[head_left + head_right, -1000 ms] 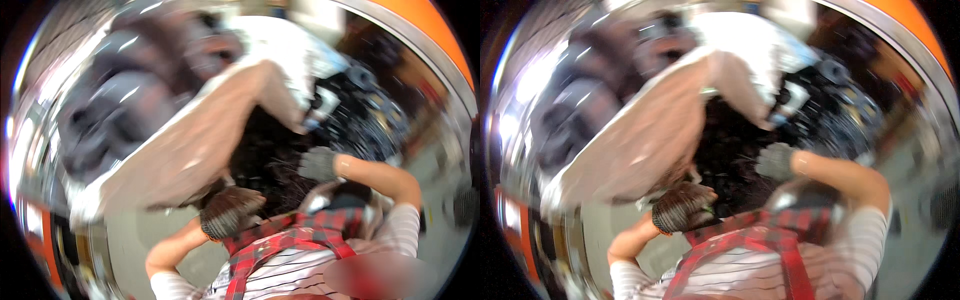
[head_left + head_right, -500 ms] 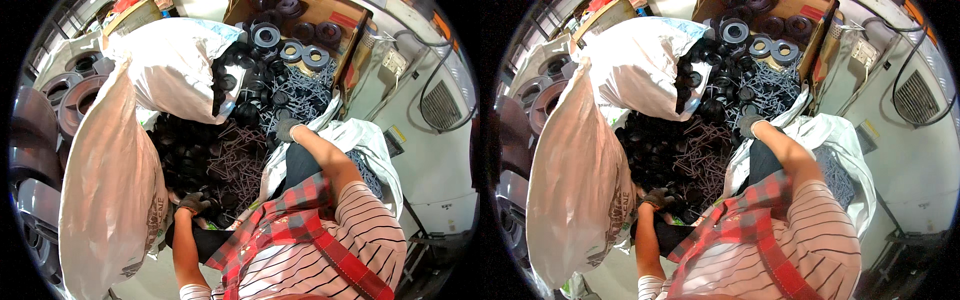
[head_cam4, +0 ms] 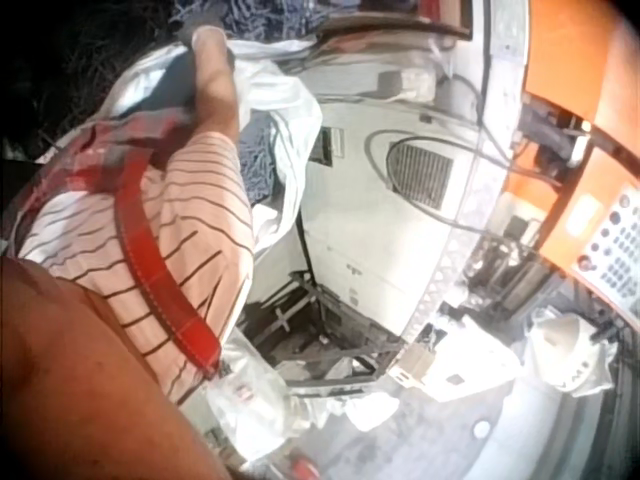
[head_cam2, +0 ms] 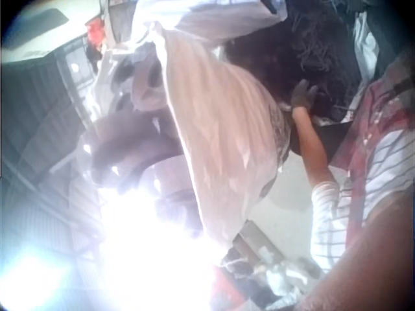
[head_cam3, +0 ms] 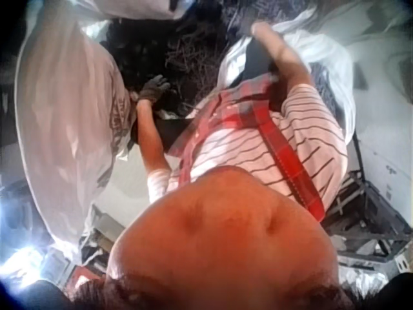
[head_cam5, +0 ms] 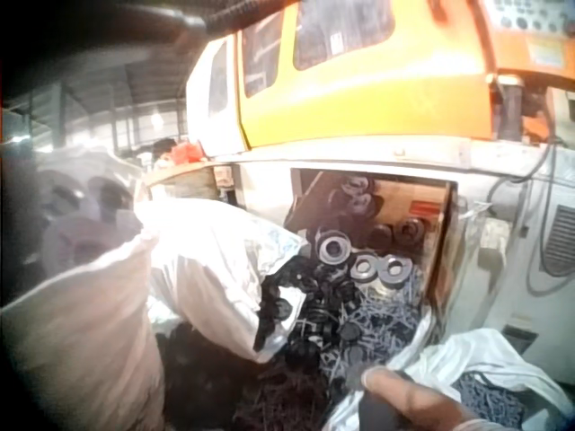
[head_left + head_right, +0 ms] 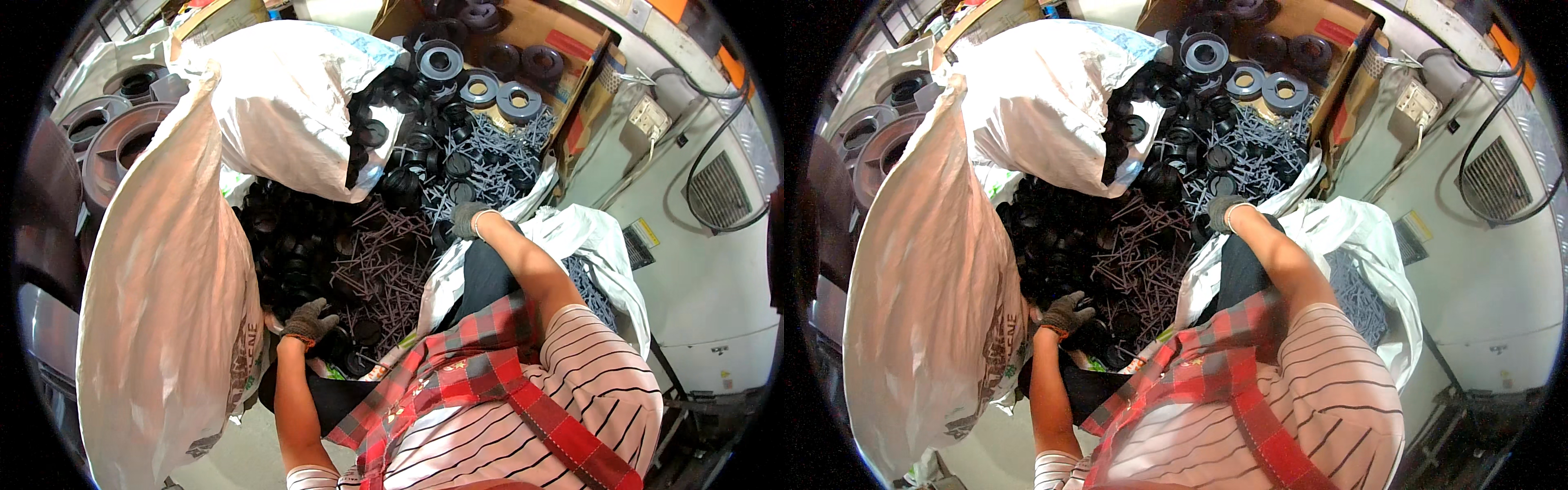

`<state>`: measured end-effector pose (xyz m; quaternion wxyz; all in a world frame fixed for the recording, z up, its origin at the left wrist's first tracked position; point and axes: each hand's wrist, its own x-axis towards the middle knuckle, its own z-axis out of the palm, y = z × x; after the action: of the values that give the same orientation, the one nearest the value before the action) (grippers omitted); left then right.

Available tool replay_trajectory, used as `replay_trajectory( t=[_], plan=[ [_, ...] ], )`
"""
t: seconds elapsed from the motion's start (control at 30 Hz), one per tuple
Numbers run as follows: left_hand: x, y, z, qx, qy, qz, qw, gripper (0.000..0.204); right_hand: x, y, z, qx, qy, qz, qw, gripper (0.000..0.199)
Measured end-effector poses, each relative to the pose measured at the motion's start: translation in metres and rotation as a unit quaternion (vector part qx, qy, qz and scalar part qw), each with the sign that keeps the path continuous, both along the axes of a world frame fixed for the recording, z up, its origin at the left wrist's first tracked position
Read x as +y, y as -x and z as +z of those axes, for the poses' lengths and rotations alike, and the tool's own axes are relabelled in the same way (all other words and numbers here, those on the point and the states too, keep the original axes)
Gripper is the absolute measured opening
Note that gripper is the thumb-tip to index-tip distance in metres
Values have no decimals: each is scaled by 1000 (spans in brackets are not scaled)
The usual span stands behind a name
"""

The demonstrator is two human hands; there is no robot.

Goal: The person sorts grey plastic ring-shaped parts from a large white sack into a pile on a table. They pick up the parts one by one or in small handfuls, inspect them briefly, and place them into a growing stack.

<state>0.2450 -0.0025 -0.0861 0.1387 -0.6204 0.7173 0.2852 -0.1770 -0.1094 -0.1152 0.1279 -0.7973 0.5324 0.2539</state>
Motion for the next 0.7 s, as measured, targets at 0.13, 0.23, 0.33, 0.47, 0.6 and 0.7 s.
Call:
replay_trajectory(
  t=[0.13, 0.23, 0.33, 0.47, 0.6, 0.7],
  plan=[
    [1, 5, 15, 36, -28, 47, 998, 67, 0, 1, -5, 8, -5, -12, 1000, 32],
    [-1, 10, 16, 11, -8, 13, 1000, 66, 0, 15, -13, -7, 17, -8, 1000, 27],
    [7, -1, 5, -14, 12, 22, 1000, 66, 3, 2, -5, -39, 41, -10, 998, 29],
    [23, -13, 12, 4, 6, 41, 999, 67, 0, -14, -4, -43, 23, -33, 998, 30],
    [0, 8, 36, 53, 50, -28, 997, 58, -47, 55, -35, -122, 97, -52, 986, 50],
    [20, -18, 12, -1, 21, -21, 1000, 64, -8, 13, -42, -32, 87, -1, 996, 80]
  ],
)
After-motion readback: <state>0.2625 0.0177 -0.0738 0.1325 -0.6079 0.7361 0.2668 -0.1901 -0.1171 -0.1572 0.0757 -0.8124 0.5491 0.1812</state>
